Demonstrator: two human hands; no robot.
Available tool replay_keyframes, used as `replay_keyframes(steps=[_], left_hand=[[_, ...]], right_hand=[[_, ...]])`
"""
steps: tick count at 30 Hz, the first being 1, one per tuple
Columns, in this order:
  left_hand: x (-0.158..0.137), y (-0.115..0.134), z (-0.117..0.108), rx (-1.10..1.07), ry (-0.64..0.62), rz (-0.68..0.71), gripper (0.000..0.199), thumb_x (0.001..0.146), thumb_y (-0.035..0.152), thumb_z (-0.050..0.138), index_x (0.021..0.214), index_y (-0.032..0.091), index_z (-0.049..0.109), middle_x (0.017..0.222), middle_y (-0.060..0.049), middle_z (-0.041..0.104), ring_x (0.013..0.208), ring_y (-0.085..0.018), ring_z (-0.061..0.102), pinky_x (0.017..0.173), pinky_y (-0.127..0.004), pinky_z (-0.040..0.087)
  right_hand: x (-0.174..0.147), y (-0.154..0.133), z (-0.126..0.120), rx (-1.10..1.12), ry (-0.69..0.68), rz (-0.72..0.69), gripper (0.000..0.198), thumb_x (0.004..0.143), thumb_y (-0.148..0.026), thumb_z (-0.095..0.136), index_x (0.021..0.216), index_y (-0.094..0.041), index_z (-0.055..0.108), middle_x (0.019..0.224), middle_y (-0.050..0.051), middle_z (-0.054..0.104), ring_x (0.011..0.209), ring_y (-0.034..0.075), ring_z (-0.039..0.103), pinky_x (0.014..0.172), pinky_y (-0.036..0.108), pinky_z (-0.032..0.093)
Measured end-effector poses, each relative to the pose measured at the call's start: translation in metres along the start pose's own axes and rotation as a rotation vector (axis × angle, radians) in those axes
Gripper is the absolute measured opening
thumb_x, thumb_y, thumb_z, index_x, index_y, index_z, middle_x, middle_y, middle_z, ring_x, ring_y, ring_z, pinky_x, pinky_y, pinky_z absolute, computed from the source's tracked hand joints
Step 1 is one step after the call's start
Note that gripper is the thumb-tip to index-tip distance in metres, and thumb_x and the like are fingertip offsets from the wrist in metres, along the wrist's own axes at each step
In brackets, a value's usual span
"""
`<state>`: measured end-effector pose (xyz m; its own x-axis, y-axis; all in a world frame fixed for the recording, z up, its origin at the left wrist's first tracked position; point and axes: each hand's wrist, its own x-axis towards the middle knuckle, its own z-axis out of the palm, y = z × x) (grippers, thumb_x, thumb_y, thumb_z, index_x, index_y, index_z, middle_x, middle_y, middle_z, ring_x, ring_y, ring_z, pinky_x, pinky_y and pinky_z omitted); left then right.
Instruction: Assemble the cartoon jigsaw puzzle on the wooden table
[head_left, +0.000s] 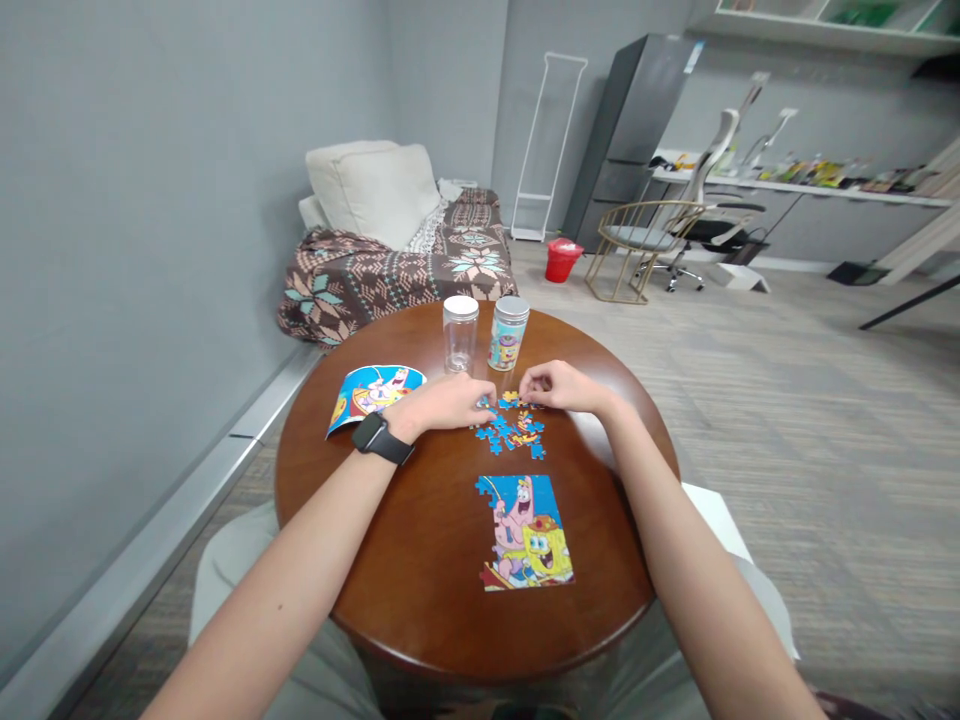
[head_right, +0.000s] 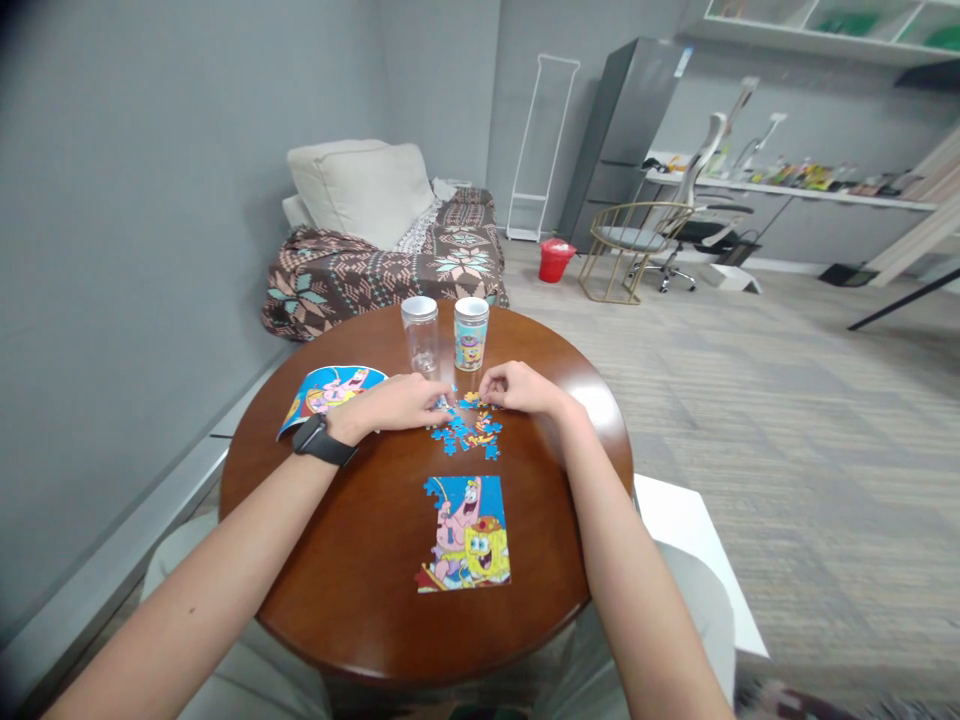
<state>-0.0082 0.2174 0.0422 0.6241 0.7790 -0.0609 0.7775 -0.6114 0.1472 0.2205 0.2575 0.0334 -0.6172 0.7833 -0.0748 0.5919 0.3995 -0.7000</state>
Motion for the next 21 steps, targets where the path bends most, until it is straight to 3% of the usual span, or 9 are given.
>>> replay_keyframes(steps=[4, 10, 16, 21], left_hand=[[0.000, 0.002, 0.000, 0.009, -0.011, 0.009, 0.036, 0.087, 0.050, 0.053, 0.111, 0.025, 0.062, 0.091, -0.005, 0.071, 0.083, -0.022, 0.067, 0.066, -0.026, 0.044], [0.001, 0.009, 0.000, 0.049, -0.013, 0.028, 0.029, 0.090, 0.046, 0.052, 0.106, 0.025, 0.063, 0.088, -0.005, 0.071, 0.083, -0.022, 0.068, 0.063, -0.026, 0.042], [0.000, 0.014, -0.001, 0.069, -0.008, -0.001, 0.026, 0.091, 0.040, 0.050, 0.109, 0.026, 0.063, 0.091, -0.004, 0.071, 0.086, -0.022, 0.068, 0.066, -0.025, 0.044], [0.000, 0.017, -0.004, 0.057, -0.004, 0.007, 0.025, 0.091, 0.036, 0.051, 0.108, 0.028, 0.066, 0.090, -0.004, 0.072, 0.085, -0.022, 0.068, 0.068, -0.026, 0.045]], right_hand=[[-0.004, 0.003, -0.007, -0.009, -0.020, -0.001, 0.016, 0.066, -0.025, 0.058, 0.076, -0.014, 0.064, 0.065, 0.001, 0.062, 0.057, 0.011, 0.050, 0.056, 0.023, 0.038], [-0.010, 0.001, -0.012, -0.022, -0.106, 0.042, 0.012, 0.064, -0.025, 0.057, 0.068, -0.015, 0.061, 0.059, -0.001, 0.058, 0.056, 0.010, 0.047, 0.055, 0.023, 0.036], [-0.010, 0.000, -0.011, -0.157, -0.057, 0.086, 0.011, 0.061, -0.018, 0.056, 0.067, -0.015, 0.064, 0.059, -0.001, 0.060, 0.057, 0.011, 0.049, 0.055, 0.022, 0.036], [-0.006, 0.003, -0.008, -0.147, -0.038, 0.027, 0.012, 0.065, -0.017, 0.054, 0.071, -0.015, 0.065, 0.064, 0.001, 0.065, 0.058, 0.011, 0.053, 0.055, 0.022, 0.039]])
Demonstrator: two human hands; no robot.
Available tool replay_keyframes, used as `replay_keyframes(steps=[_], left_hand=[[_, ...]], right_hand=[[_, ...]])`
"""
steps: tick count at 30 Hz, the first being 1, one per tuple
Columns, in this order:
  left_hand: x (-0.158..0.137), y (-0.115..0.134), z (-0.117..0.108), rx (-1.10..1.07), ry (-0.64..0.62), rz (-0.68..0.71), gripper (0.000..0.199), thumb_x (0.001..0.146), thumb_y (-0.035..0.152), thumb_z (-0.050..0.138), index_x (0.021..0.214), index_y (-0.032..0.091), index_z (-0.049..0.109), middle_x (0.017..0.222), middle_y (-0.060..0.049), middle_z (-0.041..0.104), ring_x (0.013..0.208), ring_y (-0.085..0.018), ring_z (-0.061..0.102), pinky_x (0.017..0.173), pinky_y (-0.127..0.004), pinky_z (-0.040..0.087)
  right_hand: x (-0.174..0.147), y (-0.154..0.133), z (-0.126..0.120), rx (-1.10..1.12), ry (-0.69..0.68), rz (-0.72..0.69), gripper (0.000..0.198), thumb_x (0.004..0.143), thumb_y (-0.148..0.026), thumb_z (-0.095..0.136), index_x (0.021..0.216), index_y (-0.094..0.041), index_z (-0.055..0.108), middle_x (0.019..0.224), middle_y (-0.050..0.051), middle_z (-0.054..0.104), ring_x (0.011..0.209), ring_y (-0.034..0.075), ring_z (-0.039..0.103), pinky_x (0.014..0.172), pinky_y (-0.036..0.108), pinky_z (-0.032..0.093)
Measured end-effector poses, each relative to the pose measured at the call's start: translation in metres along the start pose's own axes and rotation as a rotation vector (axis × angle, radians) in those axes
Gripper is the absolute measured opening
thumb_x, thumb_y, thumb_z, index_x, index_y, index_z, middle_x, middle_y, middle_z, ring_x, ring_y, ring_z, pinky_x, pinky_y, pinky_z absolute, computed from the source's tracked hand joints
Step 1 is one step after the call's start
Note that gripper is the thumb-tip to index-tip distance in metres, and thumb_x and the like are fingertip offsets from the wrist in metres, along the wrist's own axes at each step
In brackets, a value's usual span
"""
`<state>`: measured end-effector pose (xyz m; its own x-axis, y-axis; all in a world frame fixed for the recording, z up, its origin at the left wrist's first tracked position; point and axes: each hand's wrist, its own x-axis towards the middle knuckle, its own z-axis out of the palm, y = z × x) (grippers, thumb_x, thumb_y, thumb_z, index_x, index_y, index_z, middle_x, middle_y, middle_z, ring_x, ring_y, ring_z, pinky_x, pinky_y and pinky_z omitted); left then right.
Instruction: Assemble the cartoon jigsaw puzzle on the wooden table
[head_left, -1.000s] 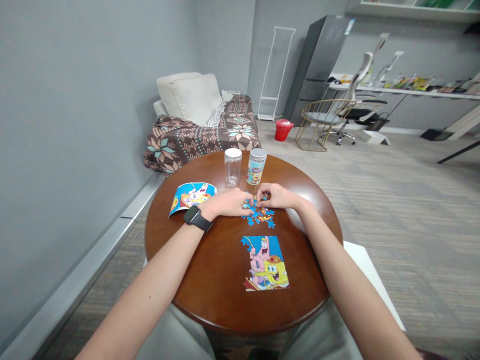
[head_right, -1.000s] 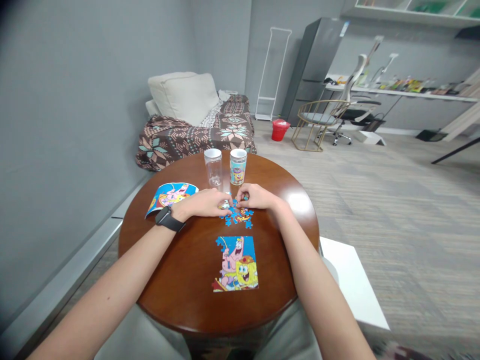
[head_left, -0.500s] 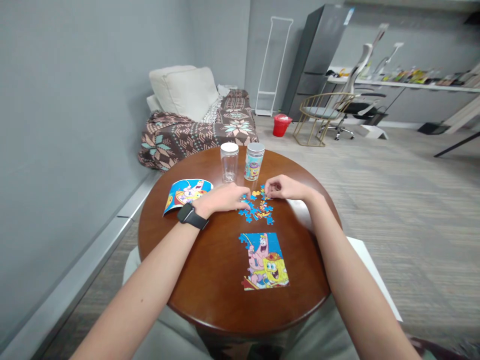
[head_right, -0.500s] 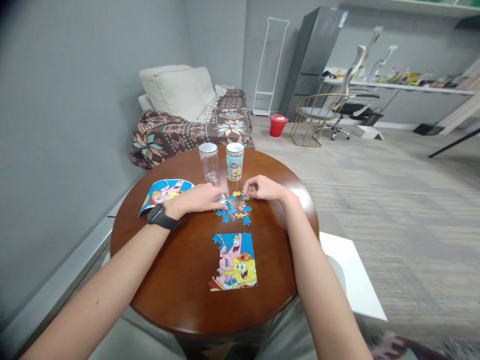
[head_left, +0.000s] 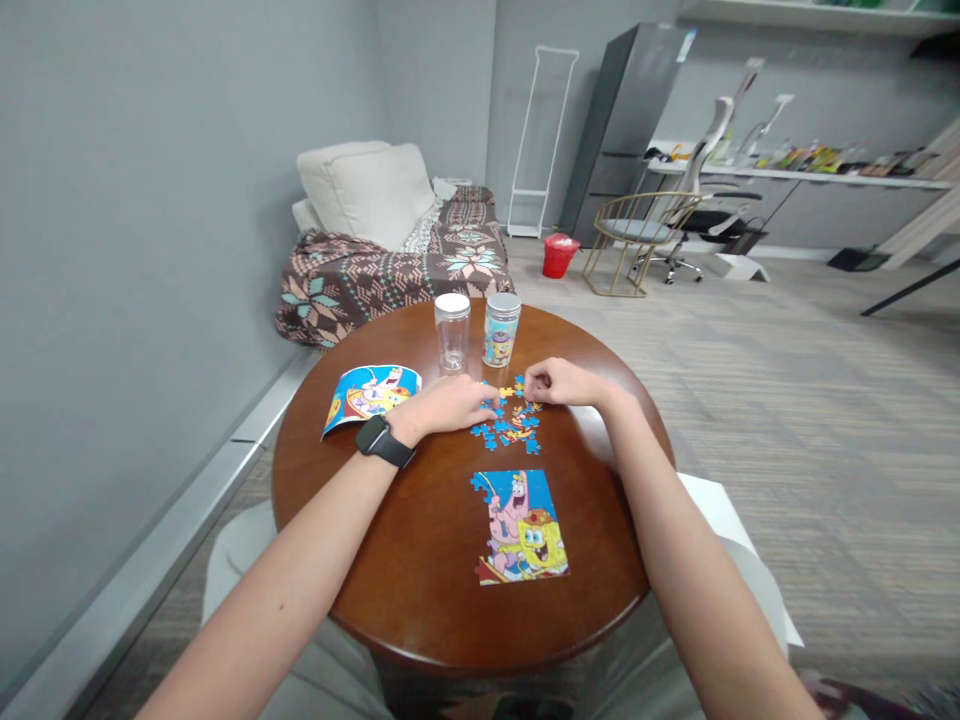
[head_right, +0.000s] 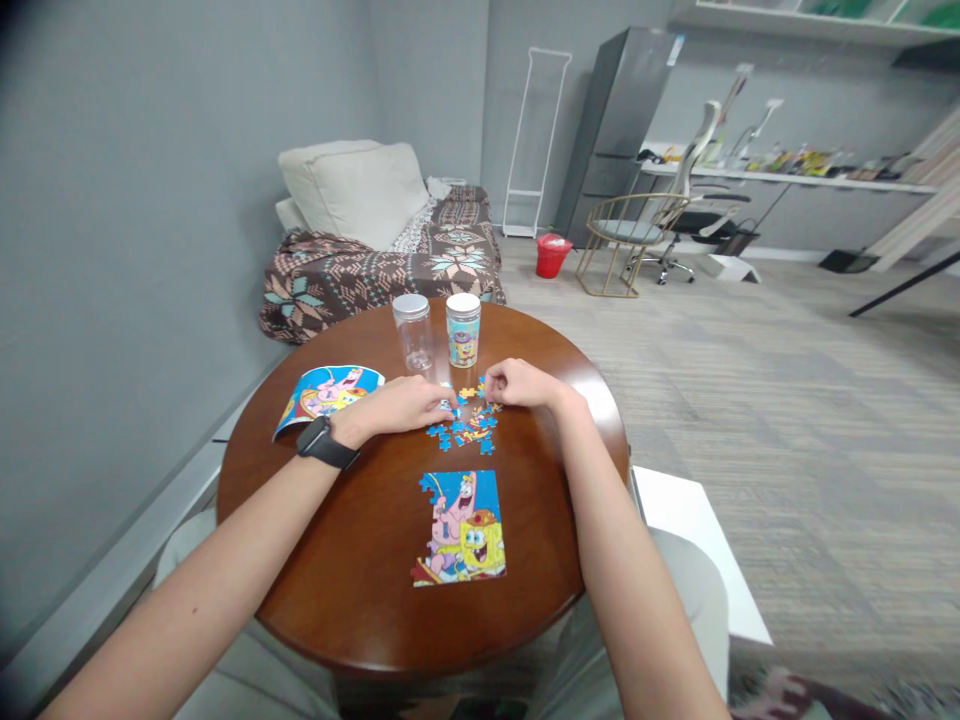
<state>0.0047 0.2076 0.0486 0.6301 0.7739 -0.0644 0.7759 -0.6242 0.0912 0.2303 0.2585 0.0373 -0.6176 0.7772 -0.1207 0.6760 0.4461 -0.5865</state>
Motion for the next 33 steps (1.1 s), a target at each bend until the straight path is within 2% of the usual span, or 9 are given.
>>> replay_keyframes(steps=[5, 9, 16, 24, 29, 33], left_hand=[[0.001, -0.003, 0.003, 0.006, 0.012, 0.047, 0.025, 0.092, 0.035, 0.048, 0.107, 0.029, 0.068, 0.091, -0.003, 0.073, 0.085, -0.020, 0.068, 0.068, -0.024, 0.046], [0.000, -0.005, 0.004, 0.018, 0.028, 0.066, 0.031, 0.093, 0.038, 0.047, 0.118, 0.030, 0.064, 0.095, -0.005, 0.074, 0.086, -0.022, 0.069, 0.069, -0.026, 0.047], [0.003, -0.001, 0.010, 0.009, 0.026, 0.144, 0.035, 0.095, 0.038, 0.042, 0.124, 0.033, 0.060, 0.106, -0.004, 0.072, 0.093, -0.021, 0.068, 0.074, -0.027, 0.049], [-0.002, -0.014, 0.003, 0.094, 0.018, -0.006, 0.035, 0.094, 0.035, 0.040, 0.120, 0.024, 0.059, 0.095, -0.009, 0.072, 0.086, -0.025, 0.069, 0.071, -0.031, 0.049], [-0.004, -0.027, 0.001, 0.146, 0.005, -0.055, 0.029, 0.093, 0.029, 0.040, 0.109, 0.023, 0.064, 0.101, -0.009, 0.071, 0.090, -0.024, 0.068, 0.073, -0.030, 0.049], [-0.005, -0.030, 0.002, 0.137, -0.008, -0.063, 0.028, 0.093, 0.031, 0.042, 0.107, 0.024, 0.066, 0.101, -0.008, 0.071, 0.090, -0.022, 0.068, 0.073, -0.028, 0.048]], right_hand=[[0.001, 0.001, 0.002, 0.069, 0.033, -0.005, 0.010, 0.072, -0.024, 0.056, 0.072, -0.016, 0.062, 0.062, 0.001, 0.067, 0.057, 0.013, 0.059, 0.056, 0.022, 0.043], [-0.001, -0.002, 0.002, 0.188, 0.029, 0.039, 0.012, 0.077, -0.027, 0.053, 0.072, -0.017, 0.058, 0.058, 0.002, 0.067, 0.051, 0.014, 0.062, 0.053, 0.024, 0.047], [-0.002, -0.007, 0.002, 0.188, 0.037, 0.037, 0.018, 0.080, -0.032, 0.056, 0.071, -0.017, 0.059, 0.055, 0.001, 0.067, 0.046, 0.013, 0.061, 0.052, 0.023, 0.047], [0.005, -0.001, 0.008, 0.148, 0.138, 0.008, 0.024, 0.084, -0.036, 0.053, 0.076, -0.016, 0.063, 0.058, 0.000, 0.067, 0.048, 0.011, 0.057, 0.053, 0.022, 0.043], [0.014, 0.002, 0.015, 0.021, 0.283, -0.055, 0.019, 0.082, -0.028, 0.056, 0.079, -0.016, 0.071, 0.077, 0.003, 0.073, 0.068, 0.014, 0.063, 0.066, 0.024, 0.045], [0.018, 0.004, 0.018, -0.003, 0.263, -0.049, 0.018, 0.081, -0.024, 0.057, 0.083, -0.017, 0.074, 0.085, 0.004, 0.073, 0.073, 0.015, 0.063, 0.070, 0.024, 0.046]])
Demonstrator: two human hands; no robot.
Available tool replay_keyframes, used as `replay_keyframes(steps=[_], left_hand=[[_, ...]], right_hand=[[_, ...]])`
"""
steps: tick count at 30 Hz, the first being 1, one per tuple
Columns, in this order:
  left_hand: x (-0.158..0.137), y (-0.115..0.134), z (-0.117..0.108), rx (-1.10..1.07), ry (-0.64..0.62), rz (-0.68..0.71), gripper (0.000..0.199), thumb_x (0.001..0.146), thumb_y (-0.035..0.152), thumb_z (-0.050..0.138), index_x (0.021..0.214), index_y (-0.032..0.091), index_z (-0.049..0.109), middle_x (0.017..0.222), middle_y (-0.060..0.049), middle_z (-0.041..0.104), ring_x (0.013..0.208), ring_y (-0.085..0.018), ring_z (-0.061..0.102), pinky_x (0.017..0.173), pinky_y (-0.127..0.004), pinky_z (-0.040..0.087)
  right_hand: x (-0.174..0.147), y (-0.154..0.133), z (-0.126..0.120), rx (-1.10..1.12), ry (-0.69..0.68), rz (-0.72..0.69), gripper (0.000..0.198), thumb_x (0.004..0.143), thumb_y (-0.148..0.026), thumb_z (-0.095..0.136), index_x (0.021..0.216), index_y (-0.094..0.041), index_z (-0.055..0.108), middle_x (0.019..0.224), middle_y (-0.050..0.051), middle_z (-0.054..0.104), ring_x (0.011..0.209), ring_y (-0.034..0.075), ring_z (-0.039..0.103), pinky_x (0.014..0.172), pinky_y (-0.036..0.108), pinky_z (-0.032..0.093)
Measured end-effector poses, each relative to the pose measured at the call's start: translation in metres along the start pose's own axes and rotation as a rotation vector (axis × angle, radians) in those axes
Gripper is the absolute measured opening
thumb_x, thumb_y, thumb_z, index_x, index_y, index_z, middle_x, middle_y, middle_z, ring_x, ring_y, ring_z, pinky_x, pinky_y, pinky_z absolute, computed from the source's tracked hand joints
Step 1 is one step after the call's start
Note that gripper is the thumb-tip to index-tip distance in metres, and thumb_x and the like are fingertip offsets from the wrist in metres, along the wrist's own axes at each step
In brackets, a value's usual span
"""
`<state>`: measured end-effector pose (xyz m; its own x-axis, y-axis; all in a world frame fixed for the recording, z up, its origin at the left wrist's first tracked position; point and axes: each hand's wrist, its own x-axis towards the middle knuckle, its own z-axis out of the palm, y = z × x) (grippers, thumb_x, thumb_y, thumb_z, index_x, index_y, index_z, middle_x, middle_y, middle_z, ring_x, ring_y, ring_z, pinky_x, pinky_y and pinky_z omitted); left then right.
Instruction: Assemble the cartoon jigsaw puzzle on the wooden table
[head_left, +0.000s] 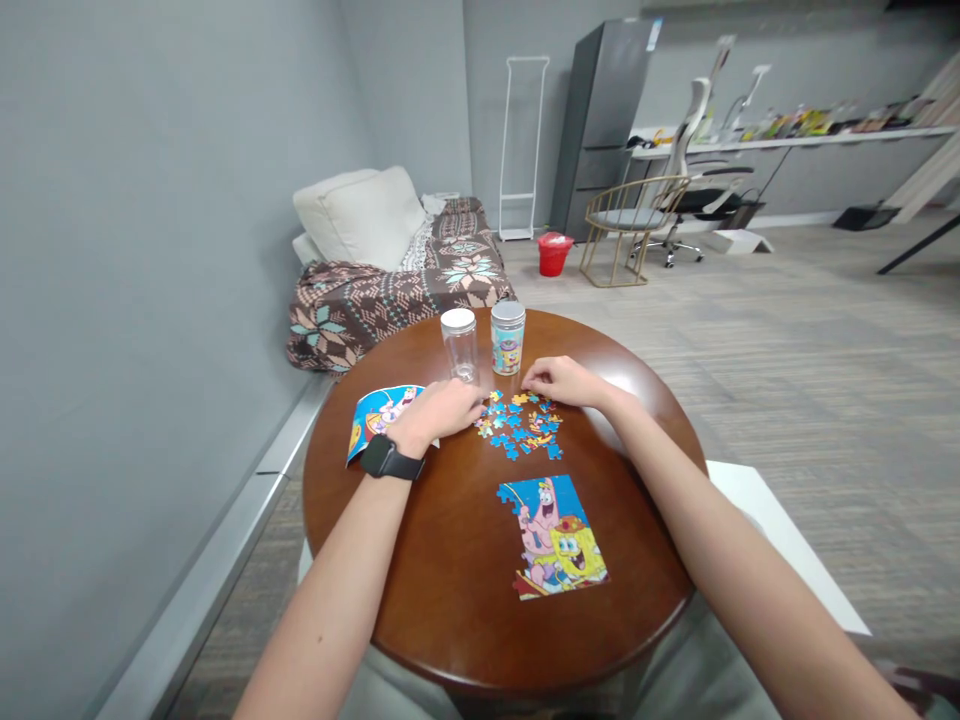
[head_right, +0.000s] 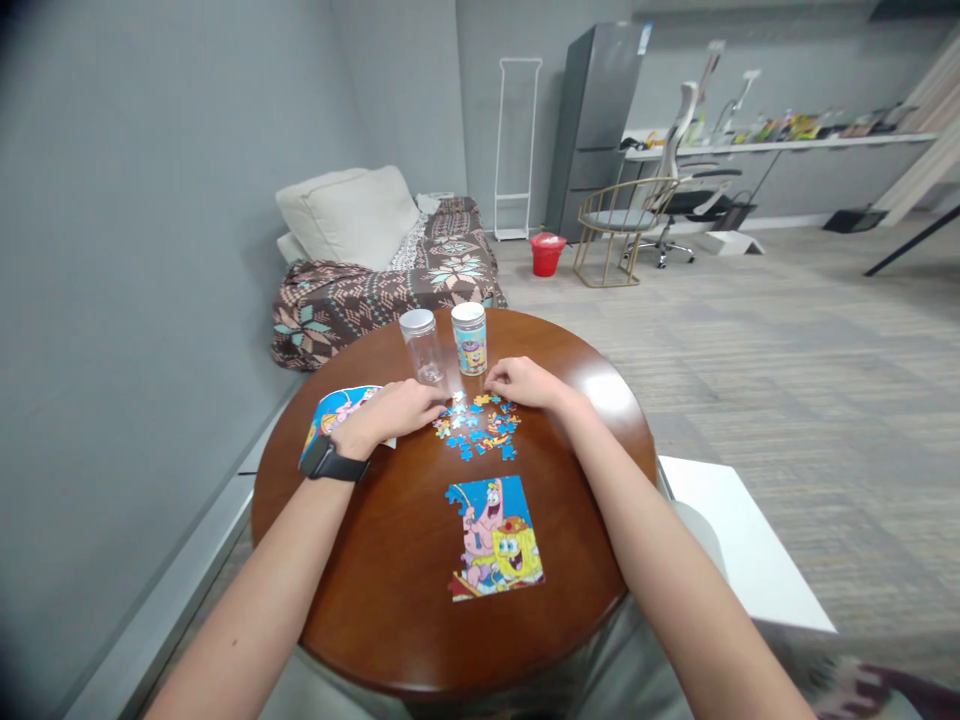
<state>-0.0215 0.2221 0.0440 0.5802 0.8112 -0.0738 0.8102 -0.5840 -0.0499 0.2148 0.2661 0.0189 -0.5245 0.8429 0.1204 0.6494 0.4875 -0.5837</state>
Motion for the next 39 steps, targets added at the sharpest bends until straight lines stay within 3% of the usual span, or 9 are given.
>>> replay_keyframes(steps=[4, 8, 16, 28, 39], left_hand=[[0.000, 0.002, 0.000, -0.029, -0.008, 0.028, 0.028, 0.093, 0.038, 0.045, 0.104, 0.025, 0.067, 0.099, -0.008, 0.072, 0.090, -0.023, 0.068, 0.072, -0.029, 0.048], [0.001, 0.005, 0.000, -0.034, 0.001, 0.063, 0.026, 0.093, 0.034, 0.043, 0.101, 0.025, 0.066, 0.095, -0.008, 0.072, 0.088, -0.023, 0.068, 0.070, -0.028, 0.048], [0.002, 0.011, 0.001, -0.051, -0.007, 0.017, 0.025, 0.093, 0.035, 0.044, 0.106, 0.026, 0.063, 0.096, -0.008, 0.071, 0.090, -0.023, 0.068, 0.072, -0.028, 0.049], [0.004, 0.013, 0.006, -0.100, 0.031, 0.060, 0.027, 0.092, 0.028, 0.042, 0.112, 0.024, 0.061, 0.095, -0.008, 0.071, 0.091, -0.024, 0.068, 0.075, -0.031, 0.049], [0.005, 0.017, 0.008, -0.103, 0.004, 0.012, 0.025, 0.092, 0.031, 0.042, 0.109, 0.022, 0.059, 0.092, -0.009, 0.070, 0.086, -0.025, 0.068, 0.072, -0.031, 0.048]], right_hand=[[0.001, 0.001, 0.002, -0.026, -0.021, -0.043, 0.017, 0.079, -0.023, 0.059, 0.083, -0.017, 0.074, 0.083, 0.004, 0.071, 0.071, 0.014, 0.060, 0.069, 0.024, 0.044], [0.000, 0.001, 0.005, -0.008, -0.047, -0.111, 0.017, 0.076, -0.028, 0.064, 0.083, -0.018, 0.074, 0.084, 0.004, 0.067, 0.072, 0.013, 0.058, 0.068, 0.024, 0.044], [-0.001, -0.004, 0.008, 0.032, -0.080, -0.116, 0.018, 0.071, -0.033, 0.069, 0.081, -0.017, 0.072, 0.080, 0.003, 0.063, 0.070, 0.013, 0.055, 0.066, 0.024, 0.043], [-0.001, -0.005, 0.011, 0.028, -0.109, -0.210, 0.012, 0.073, -0.019, 0.063, 0.082, -0.016, 0.068, 0.081, 0.004, 0.064, 0.072, 0.014, 0.056, 0.069, 0.025, 0.045], [0.001, -0.009, 0.021, 0.009, -0.100, -0.287, 0.015, 0.076, -0.028, 0.067, 0.086, -0.016, 0.069, 0.081, 0.003, 0.062, 0.071, 0.013, 0.055, 0.069, 0.025, 0.044]])
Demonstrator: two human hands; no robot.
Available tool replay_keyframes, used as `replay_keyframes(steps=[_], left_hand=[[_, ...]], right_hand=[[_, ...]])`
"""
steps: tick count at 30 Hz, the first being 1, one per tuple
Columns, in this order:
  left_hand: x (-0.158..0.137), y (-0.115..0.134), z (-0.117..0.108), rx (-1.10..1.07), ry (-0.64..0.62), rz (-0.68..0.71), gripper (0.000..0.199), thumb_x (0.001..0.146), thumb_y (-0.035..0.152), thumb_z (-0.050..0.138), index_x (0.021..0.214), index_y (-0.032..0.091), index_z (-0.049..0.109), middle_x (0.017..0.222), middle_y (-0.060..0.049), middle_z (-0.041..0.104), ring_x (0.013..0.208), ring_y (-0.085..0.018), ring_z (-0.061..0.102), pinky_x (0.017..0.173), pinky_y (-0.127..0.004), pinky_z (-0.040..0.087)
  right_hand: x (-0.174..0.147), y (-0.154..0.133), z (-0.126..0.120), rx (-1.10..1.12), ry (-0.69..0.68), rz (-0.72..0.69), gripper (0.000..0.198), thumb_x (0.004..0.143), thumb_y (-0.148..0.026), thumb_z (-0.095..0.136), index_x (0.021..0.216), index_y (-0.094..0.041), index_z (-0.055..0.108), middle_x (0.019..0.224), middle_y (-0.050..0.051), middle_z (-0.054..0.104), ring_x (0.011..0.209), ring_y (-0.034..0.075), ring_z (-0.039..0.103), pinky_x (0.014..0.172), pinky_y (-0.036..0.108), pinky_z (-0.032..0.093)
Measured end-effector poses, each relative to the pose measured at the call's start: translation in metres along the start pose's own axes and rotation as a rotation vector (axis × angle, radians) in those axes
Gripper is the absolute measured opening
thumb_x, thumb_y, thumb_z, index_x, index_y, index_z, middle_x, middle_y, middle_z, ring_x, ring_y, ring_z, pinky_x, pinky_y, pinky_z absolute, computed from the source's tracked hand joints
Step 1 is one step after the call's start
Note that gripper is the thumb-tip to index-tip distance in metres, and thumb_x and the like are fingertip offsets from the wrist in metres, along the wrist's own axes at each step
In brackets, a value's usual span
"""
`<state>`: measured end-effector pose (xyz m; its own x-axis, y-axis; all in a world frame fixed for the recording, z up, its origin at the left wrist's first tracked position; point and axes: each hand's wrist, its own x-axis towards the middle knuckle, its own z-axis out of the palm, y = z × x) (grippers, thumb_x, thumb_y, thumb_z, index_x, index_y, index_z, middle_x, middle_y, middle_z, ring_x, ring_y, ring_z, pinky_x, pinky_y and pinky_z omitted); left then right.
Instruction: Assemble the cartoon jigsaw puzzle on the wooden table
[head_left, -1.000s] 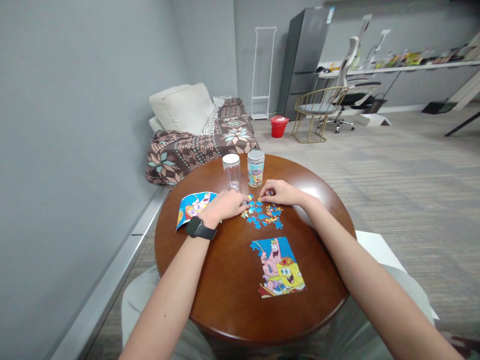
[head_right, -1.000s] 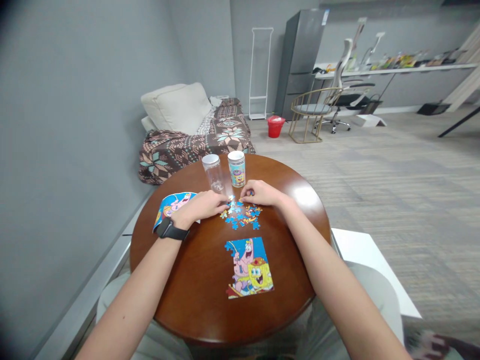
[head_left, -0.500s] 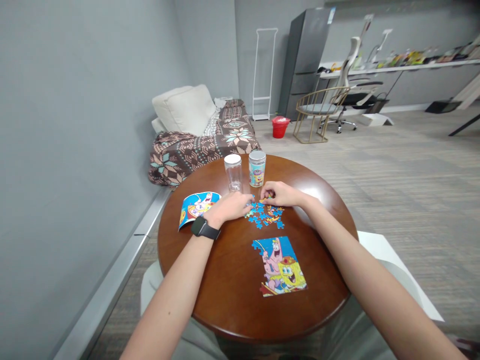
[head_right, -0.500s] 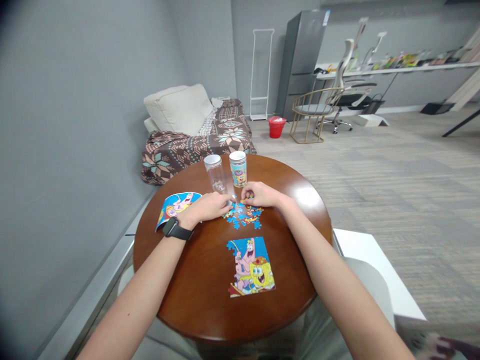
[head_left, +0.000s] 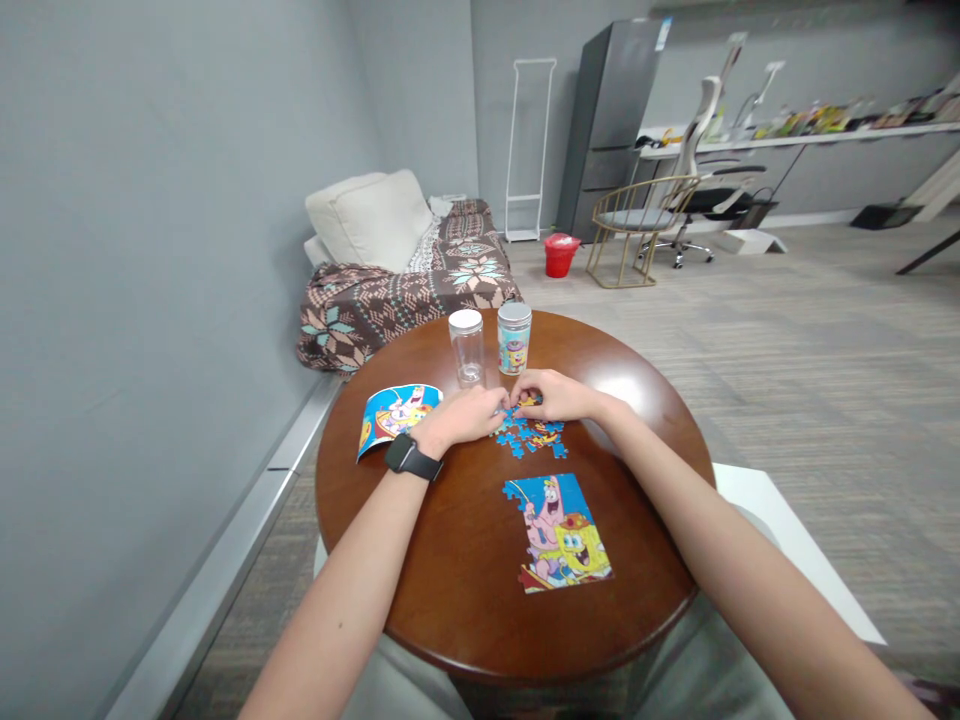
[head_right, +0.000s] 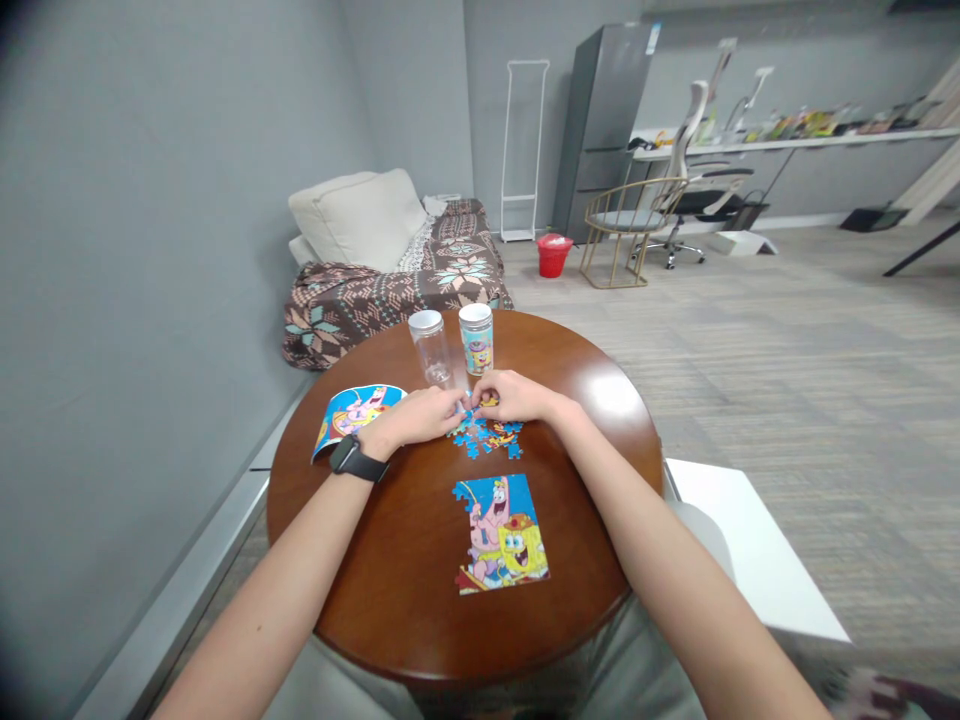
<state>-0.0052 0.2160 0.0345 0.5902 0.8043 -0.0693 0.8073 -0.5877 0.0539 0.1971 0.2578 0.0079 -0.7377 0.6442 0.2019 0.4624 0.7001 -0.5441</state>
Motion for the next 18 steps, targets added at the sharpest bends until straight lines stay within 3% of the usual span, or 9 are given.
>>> replay_keyframes(steps=[4, 11, 18], left_hand=[[0.000, -0.006, -0.001, -0.012, 0.032, -0.015, 0.025, 0.091, 0.035, 0.045, 0.107, 0.021, 0.060, 0.093, -0.008, 0.070, 0.085, -0.023, 0.068, 0.069, -0.028, 0.046], [-0.008, -0.028, -0.013, -0.127, 0.019, -0.089, 0.019, 0.085, 0.036, 0.055, 0.087, 0.021, 0.066, 0.081, -0.003, 0.070, 0.071, -0.017, 0.063, 0.060, -0.024, 0.039], [-0.004, -0.023, -0.010, -0.179, -0.002, -0.034, 0.018, 0.082, 0.036, 0.061, 0.089, 0.022, 0.068, 0.081, -0.002, 0.070, 0.070, -0.015, 0.062, 0.058, -0.023, 0.037]], right_hand=[[0.003, 0.000, 0.006, -0.018, 0.034, -0.020, 0.019, 0.076, -0.030, 0.069, 0.089, -0.016, 0.069, 0.080, 0.003, 0.062, 0.070, 0.013, 0.055, 0.068, 0.025, 0.044], [0.004, -0.002, 0.004, -0.020, 0.020, 0.011, 0.010, 0.076, -0.023, 0.067, 0.082, -0.016, 0.069, 0.081, 0.004, 0.063, 0.072, 0.014, 0.056, 0.070, 0.025, 0.045], [0.002, -0.005, 0.001, -0.022, 0.020, 0.033, 0.008, 0.072, -0.013, 0.064, 0.079, -0.015, 0.065, 0.077, 0.002, 0.062, 0.069, 0.012, 0.054, 0.066, 0.023, 0.043]])
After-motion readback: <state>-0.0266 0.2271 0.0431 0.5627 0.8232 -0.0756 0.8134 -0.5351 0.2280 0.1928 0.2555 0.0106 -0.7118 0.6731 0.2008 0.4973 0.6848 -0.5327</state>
